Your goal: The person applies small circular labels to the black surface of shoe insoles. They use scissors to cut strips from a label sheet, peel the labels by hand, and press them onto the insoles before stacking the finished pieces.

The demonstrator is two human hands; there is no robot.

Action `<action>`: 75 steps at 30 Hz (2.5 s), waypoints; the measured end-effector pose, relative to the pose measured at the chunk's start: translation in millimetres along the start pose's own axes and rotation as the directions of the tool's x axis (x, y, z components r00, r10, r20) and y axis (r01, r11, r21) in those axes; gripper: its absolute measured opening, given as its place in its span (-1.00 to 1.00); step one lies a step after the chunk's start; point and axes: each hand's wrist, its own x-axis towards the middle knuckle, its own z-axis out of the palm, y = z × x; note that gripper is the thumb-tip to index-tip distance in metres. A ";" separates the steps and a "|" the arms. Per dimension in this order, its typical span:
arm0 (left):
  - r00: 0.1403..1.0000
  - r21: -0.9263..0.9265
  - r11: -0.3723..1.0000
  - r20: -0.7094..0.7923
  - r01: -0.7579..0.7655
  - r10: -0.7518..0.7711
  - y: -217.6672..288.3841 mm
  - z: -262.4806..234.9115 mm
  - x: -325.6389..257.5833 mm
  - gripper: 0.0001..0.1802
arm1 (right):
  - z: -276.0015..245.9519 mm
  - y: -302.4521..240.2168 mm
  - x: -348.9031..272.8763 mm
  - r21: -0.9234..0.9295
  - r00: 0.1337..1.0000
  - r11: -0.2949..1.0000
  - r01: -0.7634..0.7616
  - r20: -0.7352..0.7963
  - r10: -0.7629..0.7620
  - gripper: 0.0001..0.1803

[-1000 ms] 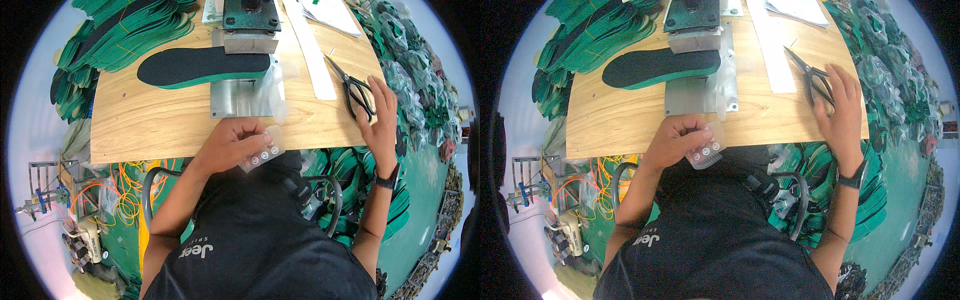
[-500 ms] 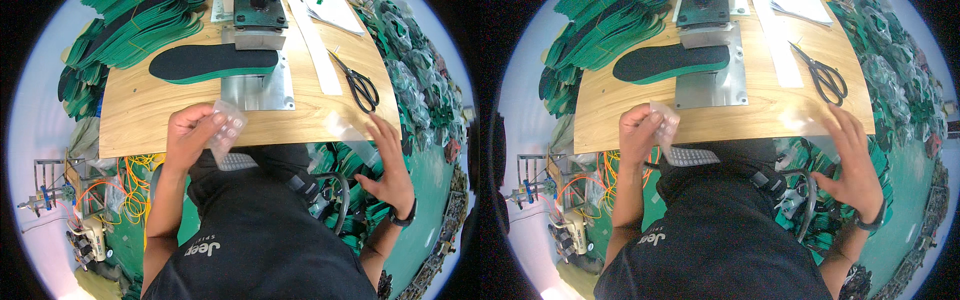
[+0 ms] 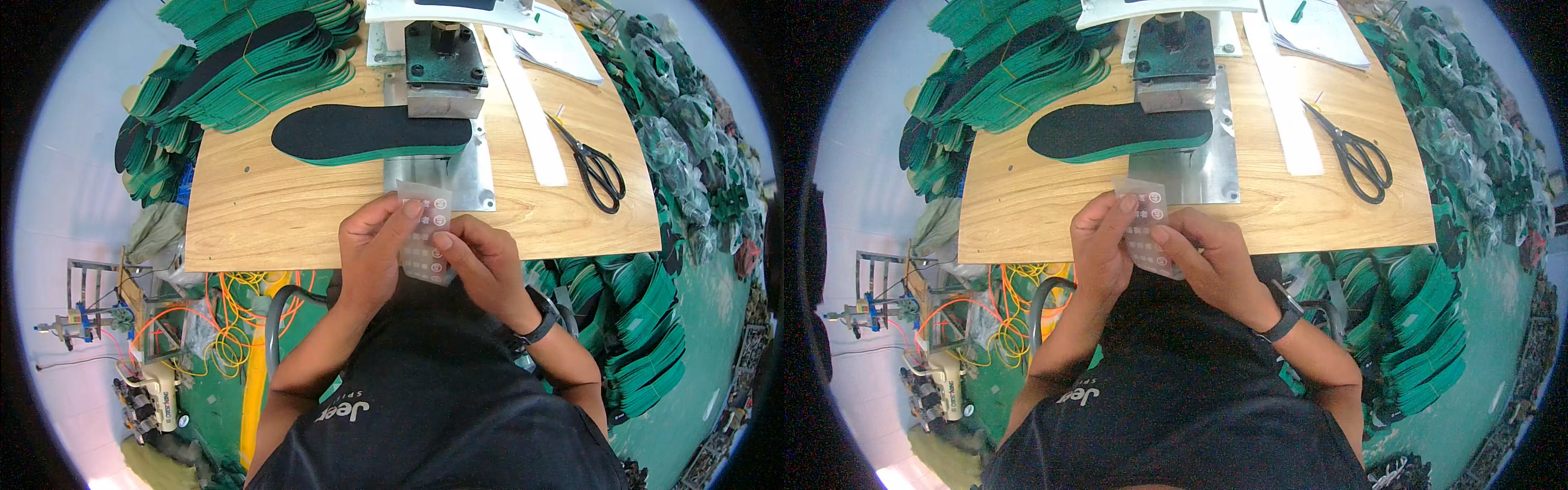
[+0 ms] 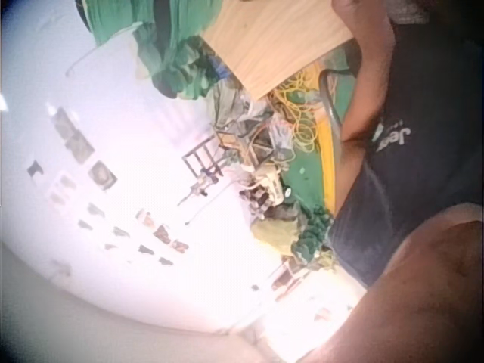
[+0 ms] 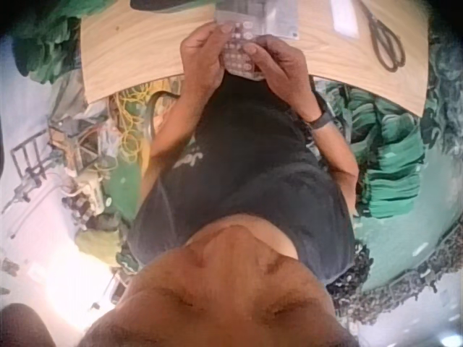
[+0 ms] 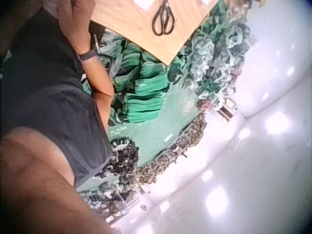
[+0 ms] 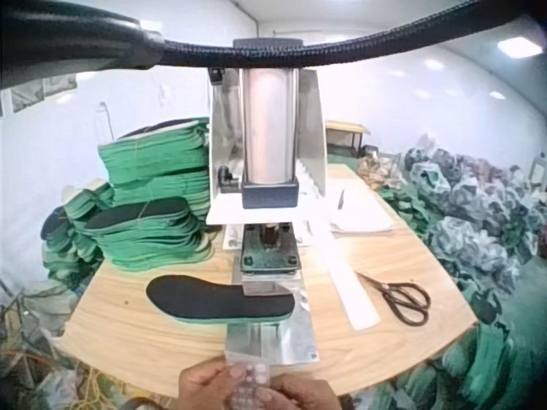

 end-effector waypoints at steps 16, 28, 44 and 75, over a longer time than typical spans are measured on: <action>0.767 0.782 0.010 0.609 -0.623 0.201 70.3 -53.8 123.5 -0.36 | -16.0 14.9 66.1 0.470 0.879 0.799 -0.375 -0.095 0.468 -0.81; 0.769 0.767 -0.064 0.639 -0.638 -0.013 53.7 -67.1 161.5 -0.29 | -19.1 29.9 96.8 0.473 0.844 0.807 -0.353 -0.212 0.493 -0.78; 0.765 0.763 -0.082 0.644 -0.641 0.003 50.8 -69.2 161.6 -0.29 | -16.0 27.6 96.8 0.529 0.840 0.782 -0.329 -0.214 0.498 -0.84; 0.915 0.840 0.364 0.366 -0.403 0.167 60.4 -75.3 146.6 -0.91 | -23.9 25.8 80.1 0.553 0.835 0.820 -0.146 -0.375 0.402 -0.82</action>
